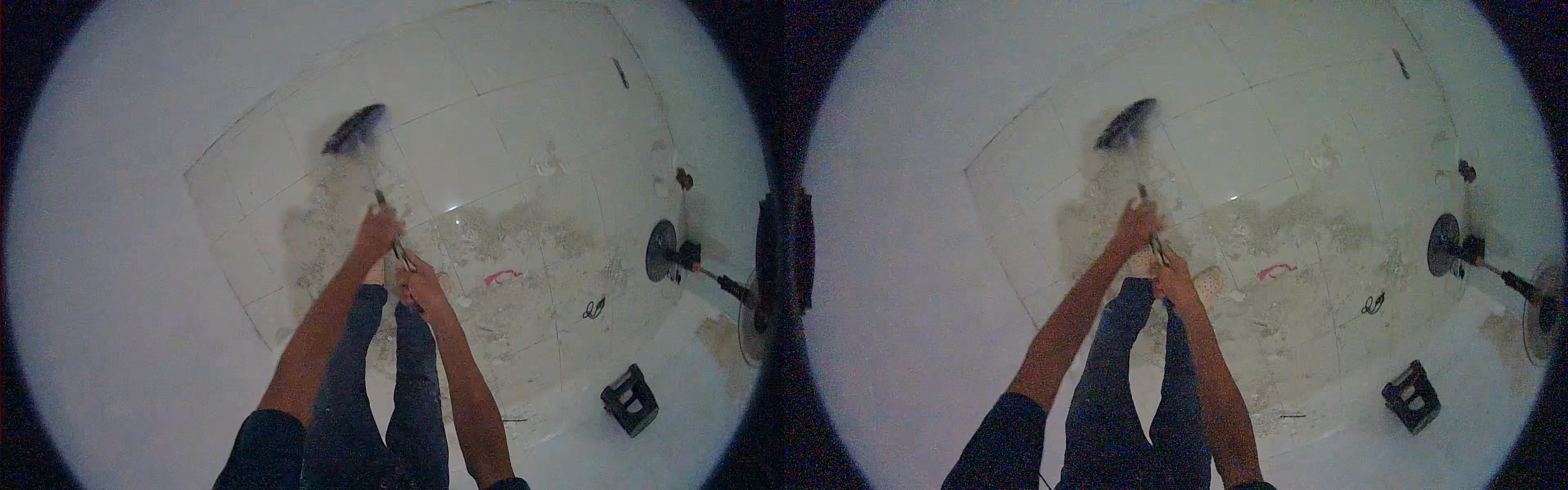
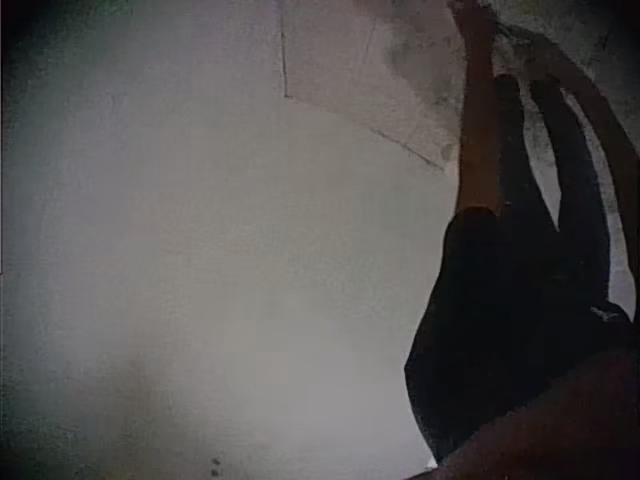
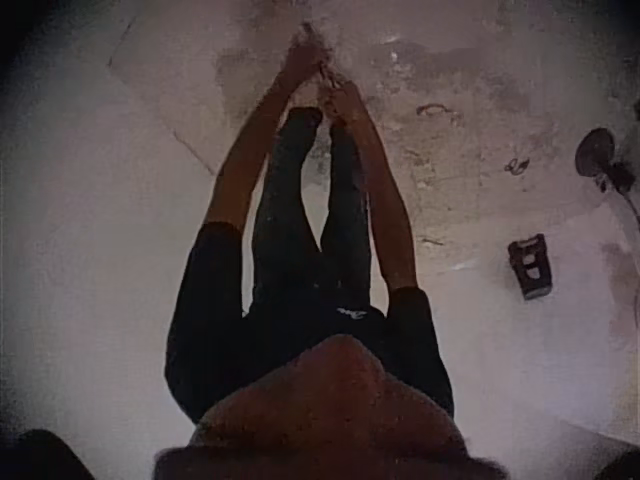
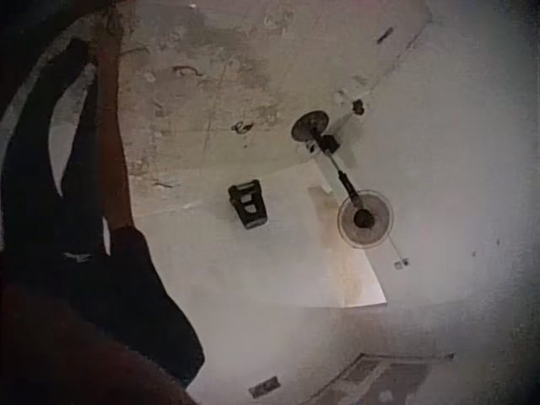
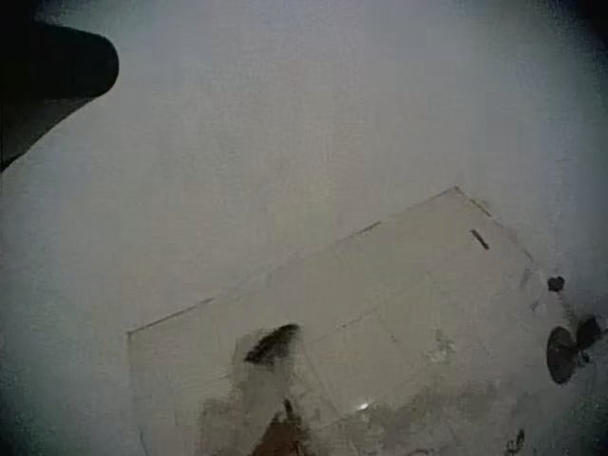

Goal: The person sweeps the floor with a broom, sands the tiles with sandpaper, and scrapes the surface with a scraper. The person then opens a bucket and picks up a container with a spatula inside.

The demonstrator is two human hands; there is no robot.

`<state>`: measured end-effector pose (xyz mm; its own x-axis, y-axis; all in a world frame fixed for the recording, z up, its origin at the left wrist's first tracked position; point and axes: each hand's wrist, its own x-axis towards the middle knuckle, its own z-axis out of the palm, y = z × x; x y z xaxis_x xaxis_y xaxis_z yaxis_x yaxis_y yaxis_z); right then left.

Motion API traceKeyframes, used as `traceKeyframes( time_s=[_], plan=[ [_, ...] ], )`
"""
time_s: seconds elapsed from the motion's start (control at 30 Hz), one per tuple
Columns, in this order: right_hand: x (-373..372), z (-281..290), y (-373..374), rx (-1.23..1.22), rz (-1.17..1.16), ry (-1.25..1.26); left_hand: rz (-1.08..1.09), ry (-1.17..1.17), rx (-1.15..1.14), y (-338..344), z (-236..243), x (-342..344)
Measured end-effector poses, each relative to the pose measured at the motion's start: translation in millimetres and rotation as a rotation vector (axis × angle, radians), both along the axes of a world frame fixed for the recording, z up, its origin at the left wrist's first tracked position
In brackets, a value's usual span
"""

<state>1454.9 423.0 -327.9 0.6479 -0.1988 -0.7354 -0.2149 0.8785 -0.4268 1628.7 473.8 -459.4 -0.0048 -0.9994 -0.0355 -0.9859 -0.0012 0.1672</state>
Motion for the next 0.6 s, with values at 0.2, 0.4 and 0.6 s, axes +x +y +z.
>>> traceKeyframes(
  time_s=[0.2, 0.4, 0.6],
  plan=[
    [-164, 16, 83, -0.355, 0.294, 0.340, 0.153, 0.375, 0.070, 81, -11, -217],
    [-200, 108, 114, 0.197, 0.099, 0.395, 0.310, 1.491, 0.135, 170, -18, -302],
    [-191, 158, 75, 0.031, 0.129, 0.563, -0.191, 0.732, 0.352, 66, 101, -251]
  ],
)
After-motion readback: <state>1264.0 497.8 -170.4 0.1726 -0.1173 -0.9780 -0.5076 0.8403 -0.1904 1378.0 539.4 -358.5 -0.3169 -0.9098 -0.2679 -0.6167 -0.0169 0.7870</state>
